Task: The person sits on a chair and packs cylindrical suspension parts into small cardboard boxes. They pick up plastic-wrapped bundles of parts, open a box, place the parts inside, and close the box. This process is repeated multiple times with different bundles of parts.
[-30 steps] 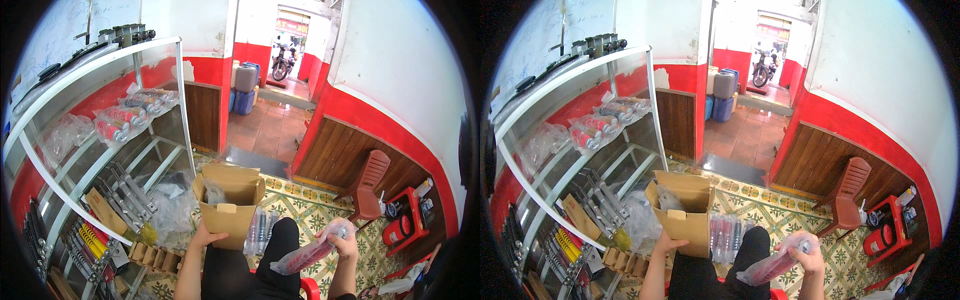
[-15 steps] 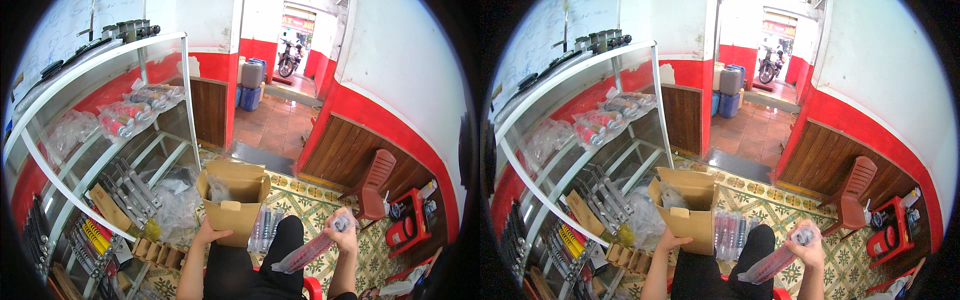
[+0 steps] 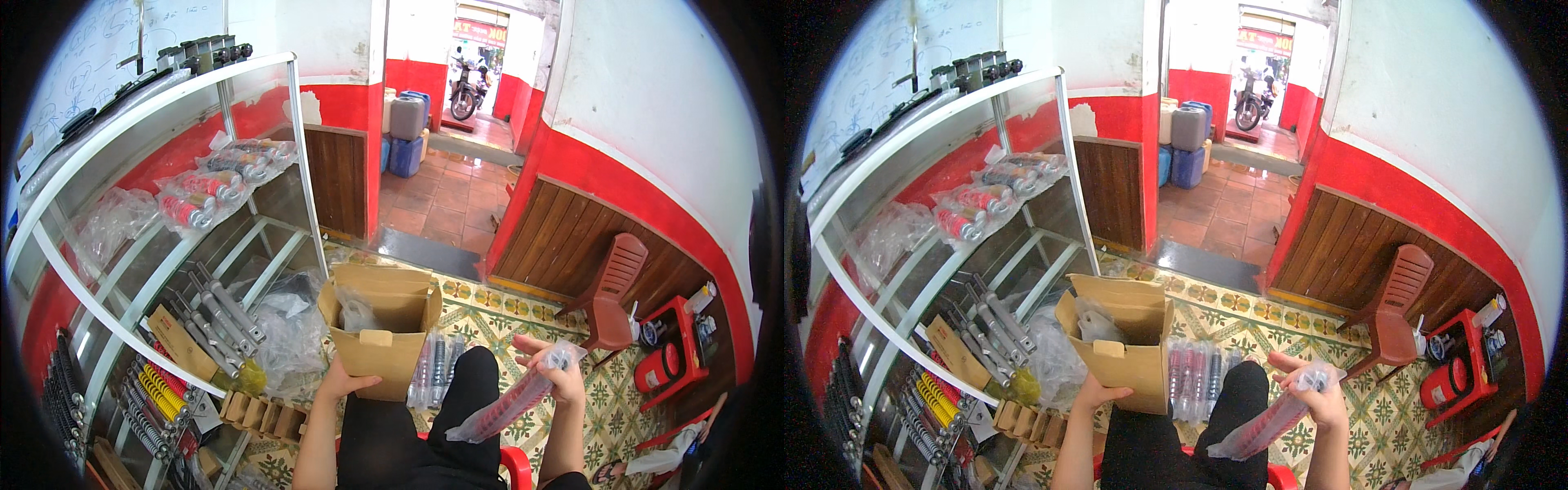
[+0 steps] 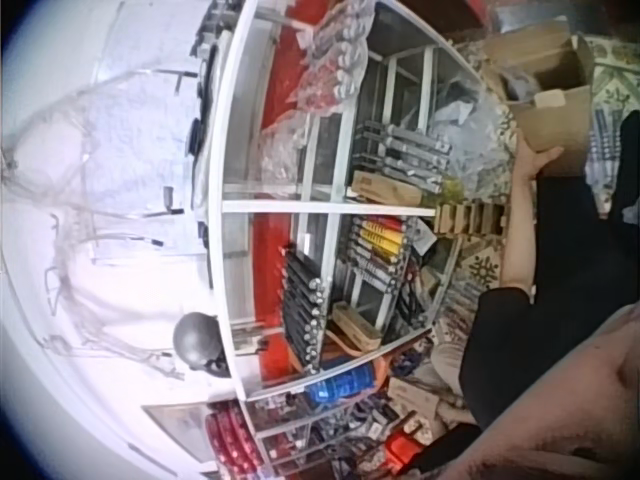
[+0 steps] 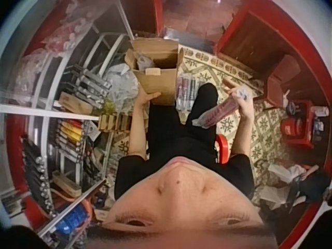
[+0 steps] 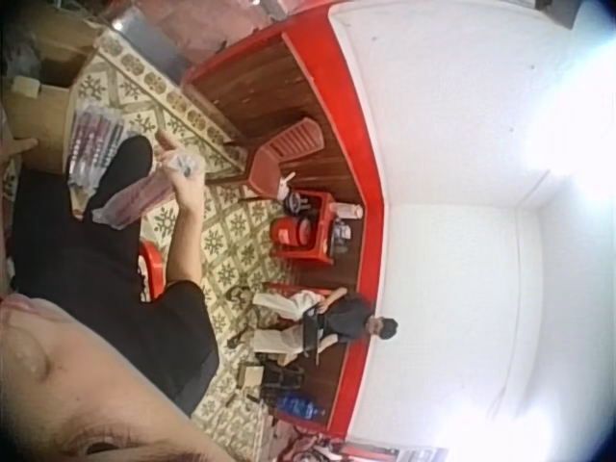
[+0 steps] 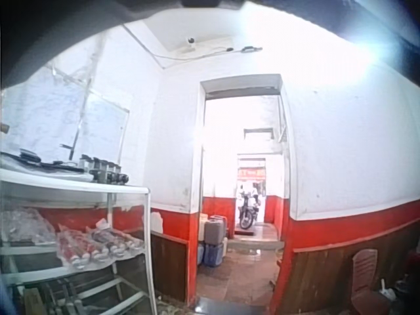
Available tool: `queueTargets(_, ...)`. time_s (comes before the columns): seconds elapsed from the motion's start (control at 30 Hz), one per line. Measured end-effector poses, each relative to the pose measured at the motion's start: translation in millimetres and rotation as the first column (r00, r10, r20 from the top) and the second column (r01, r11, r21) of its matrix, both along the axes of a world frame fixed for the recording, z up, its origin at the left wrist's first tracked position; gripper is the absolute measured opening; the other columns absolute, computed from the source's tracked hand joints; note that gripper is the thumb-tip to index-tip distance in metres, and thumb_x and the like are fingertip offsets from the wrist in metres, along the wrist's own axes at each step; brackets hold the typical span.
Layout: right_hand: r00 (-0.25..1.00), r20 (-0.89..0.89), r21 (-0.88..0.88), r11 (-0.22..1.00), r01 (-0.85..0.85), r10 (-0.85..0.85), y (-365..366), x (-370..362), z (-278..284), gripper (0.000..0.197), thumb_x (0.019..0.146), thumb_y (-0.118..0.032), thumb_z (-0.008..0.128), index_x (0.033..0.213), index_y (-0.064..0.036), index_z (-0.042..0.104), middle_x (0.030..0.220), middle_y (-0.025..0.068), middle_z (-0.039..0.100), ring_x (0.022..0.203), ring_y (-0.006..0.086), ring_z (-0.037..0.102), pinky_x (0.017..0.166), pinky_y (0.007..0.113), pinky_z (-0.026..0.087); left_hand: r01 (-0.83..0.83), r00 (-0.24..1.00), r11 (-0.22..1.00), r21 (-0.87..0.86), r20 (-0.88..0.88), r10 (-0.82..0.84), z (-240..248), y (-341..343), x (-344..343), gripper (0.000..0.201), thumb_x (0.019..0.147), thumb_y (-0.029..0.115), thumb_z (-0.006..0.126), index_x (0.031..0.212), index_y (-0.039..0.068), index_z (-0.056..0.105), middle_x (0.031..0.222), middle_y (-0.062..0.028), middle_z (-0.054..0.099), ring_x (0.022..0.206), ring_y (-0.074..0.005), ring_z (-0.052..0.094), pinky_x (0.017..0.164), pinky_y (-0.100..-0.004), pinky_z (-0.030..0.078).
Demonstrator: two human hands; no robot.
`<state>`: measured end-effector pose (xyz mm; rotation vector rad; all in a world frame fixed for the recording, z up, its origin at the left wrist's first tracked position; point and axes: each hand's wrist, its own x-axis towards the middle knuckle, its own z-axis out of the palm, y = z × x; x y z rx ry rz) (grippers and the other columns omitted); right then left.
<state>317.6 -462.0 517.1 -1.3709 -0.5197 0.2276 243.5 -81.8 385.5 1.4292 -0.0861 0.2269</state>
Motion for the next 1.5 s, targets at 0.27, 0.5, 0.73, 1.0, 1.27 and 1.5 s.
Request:
queueTargets(0.27,0.966,-0.1,0.02,0.97,0.242,-0.239,4.7,-4.0,-11.6,0.016,0.08,-0.012,0.062,0.071,0.0002,0.056,0.069,0.0121,0.06,0.065,0.0219,0.06,0.063,0.033,0.05,-0.015,0.998,1.0,0.008,0.053,0.015,1.3,-0.7,1.3,0.059,0.062,0.009,0.085,0.113,0.0,0.057,0.104,-0.0061,0.064,0.097,-0.0153,0.059,0.086,-0.0314,0.047)
queueTargets(0.5,0.889,-0.07,0.189,0.869,0.458,-0.453,6.5,-12.8,19.0,0.017,0.085,-0.014,0.058,0.081,-0.001,0.048,0.065,0.0076,0.048,0.061,0.0212,0.054,0.06,0.034,0.048,-0.018,0.994,0.998,0.055,0.113,0.012,0.1,-2.0,8.6,0.053,0.062,0.009,0.085,0.108,0.001,0.059,0.101,-0.0056,0.065,0.094,-0.0156,0.06,0.084,-0.0312,0.048)
queueTargets(0.73,0.817,0.355,0.568,0.799,0.198,-0.455,-33.5,3.4,137.5,0.018,0.091,-0.016,0.052,0.077,-0.0064,0.046,0.07,0.0044,0.046,0.069,0.016,0.049,0.071,0.034,0.044,-0.045,0.996,0.999,0.004,0.082,0.045,2.3,-1.1,1.1,0.054,0.061,0.008,0.085,0.108,0.002,0.058,0.101,-0.0046,0.064,0.095,-0.0155,0.06,0.085,-0.0312,0.048)
queueTargets(1.0,0.791,0.385,0.798,0.602,-0.026,-0.476,-85.2,9.3,244.1,0.016,0.09,-0.009,0.05,0.076,-0.0042,0.043,0.079,0.0096,0.047,0.083,0.0226,0.048,0.085,0.036,0.038,0.011,0.999,0.999,0.037,0.032,-0.013,-7.8,-4.7,4.6,0.067,0.059,0.012,0.088,0.116,0.003,0.054,0.108,-0.0046,0.062,0.101,-0.0156,0.058,0.088,-0.0316,0.046)
queueTargets(1.27,0.864,0.501,0.625,0.711,-0.321,-0.05,-11.4,8.9,261.2,0.021,0.093,-0.012,0.048,0.075,-0.0076,0.04,0.074,0.0035,0.045,0.076,0.0151,0.048,0.082,0.034,0.041,0.02,0.999,1.0,0.016,-0.033,-0.019,3.0,-15.8,3.9,0.075,0.06,0.012,0.087,0.124,0.005,0.049,0.115,-0.0046,0.059,0.109,-0.0157,0.054,0.094,-0.032,0.042)
queueTargets(1.5,0.818,0.573,0.437,0.861,-0.261,-0.042,54.8,-1.4,262.2,0.022,0.096,-0.019,0.043,0.075,-0.0107,0.041,0.073,0.0021,0.045,0.071,0.0147,0.049,0.079,0.035,0.043,0.108,0.994,0.993,0.056,0.007,-0.108,1.1,-14.7,5.6,0.076,0.061,0.008,0.086,0.126,0.005,0.048,0.116,-0.0041,0.058,0.11,-0.0157,0.053,0.096,-0.0314,0.04)
